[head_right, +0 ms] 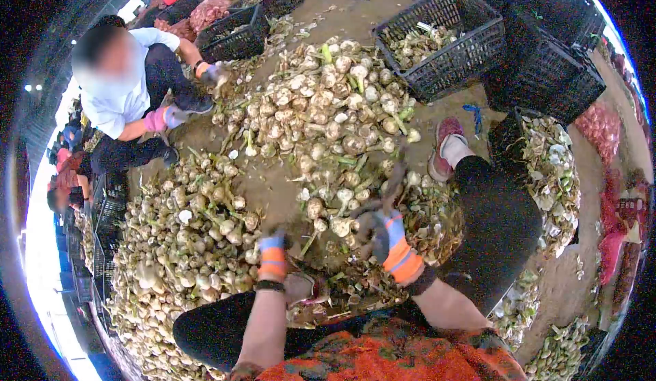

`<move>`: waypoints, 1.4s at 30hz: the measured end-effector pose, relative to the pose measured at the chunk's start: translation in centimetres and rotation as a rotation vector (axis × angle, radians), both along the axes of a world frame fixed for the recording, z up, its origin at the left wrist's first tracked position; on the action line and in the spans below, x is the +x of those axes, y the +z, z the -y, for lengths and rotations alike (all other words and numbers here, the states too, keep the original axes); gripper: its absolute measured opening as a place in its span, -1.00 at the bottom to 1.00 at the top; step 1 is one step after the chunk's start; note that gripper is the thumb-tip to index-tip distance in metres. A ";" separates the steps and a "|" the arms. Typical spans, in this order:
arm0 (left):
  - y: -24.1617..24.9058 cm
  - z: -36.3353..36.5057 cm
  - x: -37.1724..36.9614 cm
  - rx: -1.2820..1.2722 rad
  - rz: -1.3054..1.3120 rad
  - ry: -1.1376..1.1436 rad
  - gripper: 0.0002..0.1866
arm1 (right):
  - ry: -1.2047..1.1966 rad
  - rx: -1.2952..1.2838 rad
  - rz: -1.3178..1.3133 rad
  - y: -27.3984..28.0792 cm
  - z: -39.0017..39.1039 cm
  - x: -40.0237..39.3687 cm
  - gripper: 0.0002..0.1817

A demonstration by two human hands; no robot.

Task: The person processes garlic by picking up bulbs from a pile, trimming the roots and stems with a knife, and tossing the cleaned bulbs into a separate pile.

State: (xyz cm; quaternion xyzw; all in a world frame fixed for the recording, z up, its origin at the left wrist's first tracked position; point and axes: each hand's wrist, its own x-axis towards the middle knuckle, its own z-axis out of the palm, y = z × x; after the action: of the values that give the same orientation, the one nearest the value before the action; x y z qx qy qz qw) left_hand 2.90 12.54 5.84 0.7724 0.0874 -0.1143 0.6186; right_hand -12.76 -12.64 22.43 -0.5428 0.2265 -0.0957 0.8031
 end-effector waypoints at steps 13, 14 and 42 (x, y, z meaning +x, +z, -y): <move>1.8 4.5 -3.5 0.397 0.146 -0.382 -0.26 | 0.307 -0.395 -0.228 1.7 -1.0 0.8 -0.75; 2.3 3.6 -3.4 0.399 0.152 -0.373 -0.26 | 0.313 -0.396 -0.219 3.1 -1.3 0.8 -0.75; 20.4 3.8 -10.4 0.455 0.362 -0.554 -0.50 | 0.713 -1.099 -0.660 -2.5 -1.8 1.7 -0.55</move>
State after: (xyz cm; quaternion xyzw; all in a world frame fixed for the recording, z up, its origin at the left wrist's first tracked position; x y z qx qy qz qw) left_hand -7.53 8.72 26.27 0.8916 -0.2116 -0.1166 0.3830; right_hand -11.06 -10.84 19.98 -0.9084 0.1856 0.2402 0.2874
